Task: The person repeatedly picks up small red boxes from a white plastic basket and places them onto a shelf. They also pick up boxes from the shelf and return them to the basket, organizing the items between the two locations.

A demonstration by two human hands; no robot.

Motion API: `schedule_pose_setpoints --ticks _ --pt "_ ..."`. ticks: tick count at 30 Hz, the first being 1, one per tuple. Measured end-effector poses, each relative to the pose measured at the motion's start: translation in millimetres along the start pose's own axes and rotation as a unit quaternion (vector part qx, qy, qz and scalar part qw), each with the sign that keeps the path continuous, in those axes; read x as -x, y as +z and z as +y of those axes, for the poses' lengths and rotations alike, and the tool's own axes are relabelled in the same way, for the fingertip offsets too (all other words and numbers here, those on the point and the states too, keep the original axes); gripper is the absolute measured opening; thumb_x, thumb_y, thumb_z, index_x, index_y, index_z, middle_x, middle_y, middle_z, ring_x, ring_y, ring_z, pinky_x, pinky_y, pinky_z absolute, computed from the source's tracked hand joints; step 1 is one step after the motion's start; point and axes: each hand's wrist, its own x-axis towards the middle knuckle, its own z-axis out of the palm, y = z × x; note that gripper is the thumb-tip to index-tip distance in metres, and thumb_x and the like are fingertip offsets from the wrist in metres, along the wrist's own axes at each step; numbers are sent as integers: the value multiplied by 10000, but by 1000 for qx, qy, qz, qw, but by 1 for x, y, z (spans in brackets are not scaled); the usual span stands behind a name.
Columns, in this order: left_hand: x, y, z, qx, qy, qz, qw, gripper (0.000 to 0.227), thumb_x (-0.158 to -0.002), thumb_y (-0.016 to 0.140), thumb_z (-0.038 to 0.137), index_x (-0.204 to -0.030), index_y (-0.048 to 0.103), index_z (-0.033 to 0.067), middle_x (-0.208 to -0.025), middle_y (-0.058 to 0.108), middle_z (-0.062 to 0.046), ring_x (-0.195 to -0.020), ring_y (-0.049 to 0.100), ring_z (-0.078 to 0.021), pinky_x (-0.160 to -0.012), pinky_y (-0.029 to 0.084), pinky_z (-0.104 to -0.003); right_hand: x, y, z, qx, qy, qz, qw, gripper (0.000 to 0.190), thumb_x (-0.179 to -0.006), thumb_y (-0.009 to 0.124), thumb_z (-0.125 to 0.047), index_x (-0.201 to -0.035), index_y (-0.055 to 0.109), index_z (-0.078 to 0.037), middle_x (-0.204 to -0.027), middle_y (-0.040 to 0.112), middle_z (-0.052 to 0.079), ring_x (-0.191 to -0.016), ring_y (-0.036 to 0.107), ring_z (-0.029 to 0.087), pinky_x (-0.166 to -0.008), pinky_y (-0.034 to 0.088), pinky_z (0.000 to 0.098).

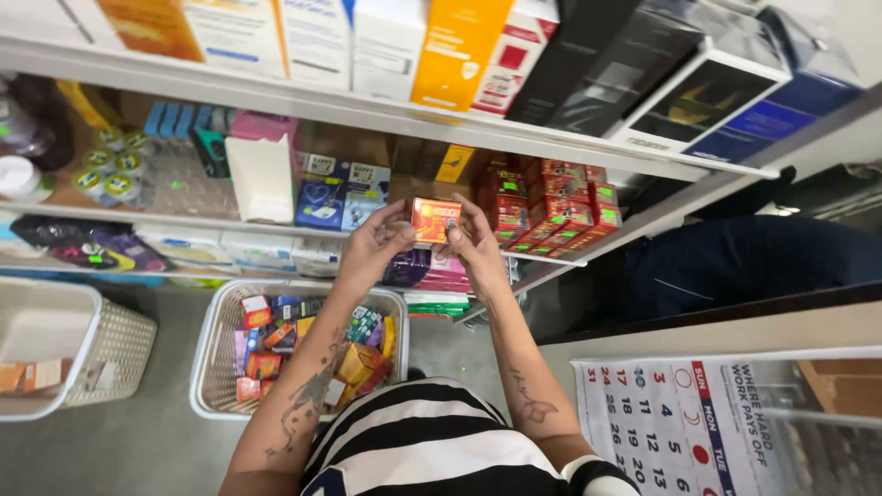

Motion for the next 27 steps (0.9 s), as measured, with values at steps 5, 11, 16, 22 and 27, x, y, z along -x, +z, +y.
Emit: schedule_pose_setpoints --ticks 5,11,16,22,27 --pt "-1 38 19 -8 12 6 1000 705 -936 732 241 -1535 412 53 -1328 606 -131 -1213 618 -197 -1025 575 -354 7 26 -20 152 -158 88 972 899 -800 845 -48 -1546 344 -50 -1284 451 93 -1137 595 201 -956 591 375" --pt "-9 55 21 -39 119 -25 992 982 -840 864 227 -1610 267 111 -1509 419 -129 -1392 492 -242 -1161 458 -395 13 22 5 192 -278 83 938 674 -855 786 78 -1413 427 -41 -1416 347 85 -1332 511 207 -1102 543 368" --pt "-9 52 51 -87 108 -86 987 1055 -808 866 194 -1656 242 127 -1565 351 -126 -1440 437 -240 -1179 459 -394 21 10 0 105 -256 46 960 538 -910 720 68 -1338 420 -61 -1514 348 103 -1314 538 206 -1063 544 349" --pt "-25 34 11 75 80 -148 983 761 -966 791 196 -1581 357 85 -1629 424 -147 -1486 456 -231 -1211 443 -331 18 4 -17 -66 -167 51 982 521 -1033 571 -91 -1523 396 -87 -1495 470 178 -1168 633 226 -878 595 334" --pt "-40 12 -55 -178 139 -71 972 400 -1206 613 181 -1583 525 80 -1466 472 -156 -1386 526 -235 -1241 517 -386 10 -9 1 7 -171 94 981 458 -1035 599 7 -1460 430 -16 -1401 535 180 -1190 664 235 -850 652 386"
